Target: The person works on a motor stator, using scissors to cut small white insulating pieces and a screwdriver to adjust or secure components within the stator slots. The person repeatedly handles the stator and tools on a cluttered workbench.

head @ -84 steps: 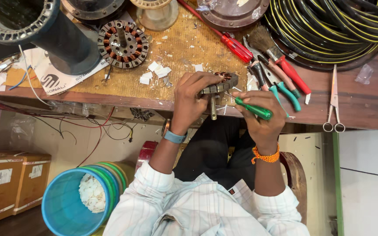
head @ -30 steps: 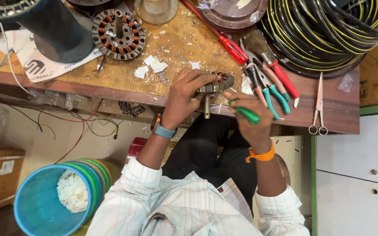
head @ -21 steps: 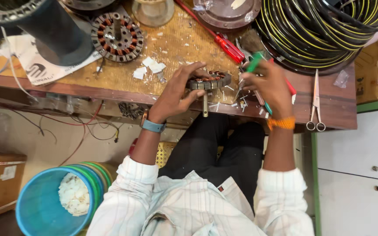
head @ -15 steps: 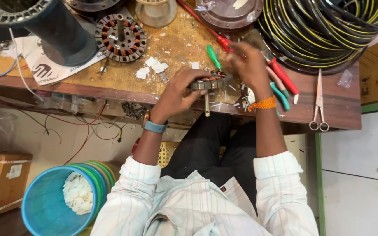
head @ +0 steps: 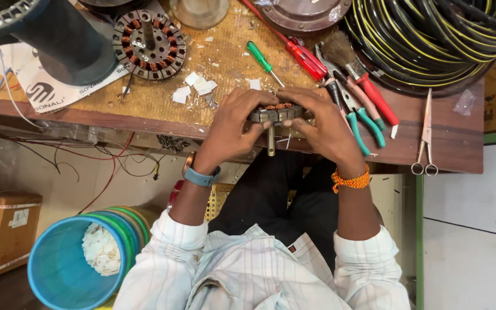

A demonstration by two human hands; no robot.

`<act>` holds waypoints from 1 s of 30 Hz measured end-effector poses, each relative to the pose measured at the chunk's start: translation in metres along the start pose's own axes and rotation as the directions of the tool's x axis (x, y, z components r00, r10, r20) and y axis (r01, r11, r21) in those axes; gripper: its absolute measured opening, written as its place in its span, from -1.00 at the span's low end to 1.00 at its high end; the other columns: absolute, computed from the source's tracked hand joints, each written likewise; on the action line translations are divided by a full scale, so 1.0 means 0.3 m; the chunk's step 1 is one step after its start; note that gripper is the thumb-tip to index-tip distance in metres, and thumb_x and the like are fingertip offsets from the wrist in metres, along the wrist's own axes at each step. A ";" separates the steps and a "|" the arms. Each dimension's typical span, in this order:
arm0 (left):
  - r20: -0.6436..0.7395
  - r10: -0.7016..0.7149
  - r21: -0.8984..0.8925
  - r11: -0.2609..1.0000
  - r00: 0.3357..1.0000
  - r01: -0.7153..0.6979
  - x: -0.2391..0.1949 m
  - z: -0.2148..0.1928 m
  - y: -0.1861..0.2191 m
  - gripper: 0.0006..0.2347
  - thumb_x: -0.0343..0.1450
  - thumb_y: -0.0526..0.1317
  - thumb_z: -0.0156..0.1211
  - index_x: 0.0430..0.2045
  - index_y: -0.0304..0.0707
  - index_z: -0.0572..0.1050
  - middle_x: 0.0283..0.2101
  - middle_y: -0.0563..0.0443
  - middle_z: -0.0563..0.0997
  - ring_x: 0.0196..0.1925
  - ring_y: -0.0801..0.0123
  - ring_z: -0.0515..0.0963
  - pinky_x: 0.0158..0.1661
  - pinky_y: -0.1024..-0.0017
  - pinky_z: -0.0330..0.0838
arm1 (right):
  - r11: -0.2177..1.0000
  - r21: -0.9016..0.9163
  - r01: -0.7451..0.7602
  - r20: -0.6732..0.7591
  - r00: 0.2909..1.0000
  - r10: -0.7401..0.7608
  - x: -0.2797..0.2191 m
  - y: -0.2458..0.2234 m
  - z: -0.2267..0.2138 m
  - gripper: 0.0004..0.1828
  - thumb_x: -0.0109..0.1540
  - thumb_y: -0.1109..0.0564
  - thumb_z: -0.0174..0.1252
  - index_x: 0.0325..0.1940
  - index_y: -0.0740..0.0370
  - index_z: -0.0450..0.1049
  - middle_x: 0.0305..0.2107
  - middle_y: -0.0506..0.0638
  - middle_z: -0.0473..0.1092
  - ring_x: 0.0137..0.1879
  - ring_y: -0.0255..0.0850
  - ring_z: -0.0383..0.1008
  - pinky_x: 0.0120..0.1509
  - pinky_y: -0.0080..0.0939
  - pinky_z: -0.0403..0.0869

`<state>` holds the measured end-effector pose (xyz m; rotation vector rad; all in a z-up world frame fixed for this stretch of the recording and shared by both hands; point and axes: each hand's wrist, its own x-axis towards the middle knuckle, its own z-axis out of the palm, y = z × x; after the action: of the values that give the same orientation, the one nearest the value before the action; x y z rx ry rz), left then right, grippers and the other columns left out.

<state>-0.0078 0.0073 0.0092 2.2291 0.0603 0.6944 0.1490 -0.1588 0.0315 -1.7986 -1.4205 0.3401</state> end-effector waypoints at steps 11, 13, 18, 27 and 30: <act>0.023 -0.095 0.121 0.988 0.995 0.092 0.011 0.010 0.060 -0.62 0.27 -0.39 0.31 -0.03 -0.20 0.43 0.03 0.01 0.54 0.15 0.06 0.46 0.09 0.17 0.21 | 0.996 -0.063 -0.068 -0.025 0.997 0.066 -0.004 -0.059 0.017 -0.27 0.07 0.43 0.24 0.34 0.27 0.38 0.21 0.23 0.39 0.34 0.15 0.35 0.41 0.03 0.30; 0.005 -0.074 0.148 0.986 0.997 0.073 0.009 0.018 0.057 -0.62 0.27 -0.39 0.31 -0.03 -0.20 0.43 0.04 -0.01 0.53 0.16 0.04 0.45 0.08 0.16 0.21 | 0.992 -0.096 -0.084 -0.063 0.995 0.078 -0.009 -0.067 0.033 -0.27 0.07 0.44 0.24 0.35 0.26 0.38 0.18 0.23 0.41 0.30 0.17 0.39 0.37 0.03 0.35; 0.000 -0.077 0.167 0.983 0.997 0.076 -0.015 0.032 0.031 -0.61 0.30 -0.39 0.32 0.02 -0.17 0.44 0.08 -0.01 0.54 0.15 0.04 0.45 0.08 0.12 0.22 | 0.995 -0.086 -0.043 -0.109 0.993 0.034 -0.018 -0.058 0.047 -0.30 0.09 0.46 0.24 0.33 0.25 0.39 0.13 0.20 0.45 0.27 0.14 0.45 0.33 0.00 0.42; -0.290 0.056 0.104 0.994 0.955 -0.027 -0.077 0.049 -0.025 -0.45 0.26 -0.16 0.49 0.13 -0.19 0.38 0.19 -0.09 0.47 0.22 -0.04 0.39 0.26 0.10 0.23 | 0.956 -0.260 0.136 -0.151 0.972 -0.179 -0.019 -0.032 0.067 -0.41 0.12 0.36 0.31 0.24 0.27 0.41 0.14 0.21 0.43 0.26 0.21 0.38 0.37 0.12 0.34; -0.328 0.019 0.293 0.952 0.944 0.083 -0.146 -0.074 -0.119 -0.48 0.23 -0.14 0.52 0.06 -0.20 0.48 0.15 -0.10 0.48 0.21 -0.05 0.41 0.24 0.07 0.27 | 0.976 -0.193 0.101 -0.186 0.973 -0.137 -0.025 -0.012 0.087 -0.48 0.16 0.30 0.31 0.21 0.27 0.41 0.13 0.20 0.41 0.28 0.21 0.37 0.37 0.11 0.34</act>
<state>-0.0499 0.0358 -0.0239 2.3700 0.3943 1.0956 0.1272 -0.1546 0.0153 -1.8245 -1.4469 -0.0346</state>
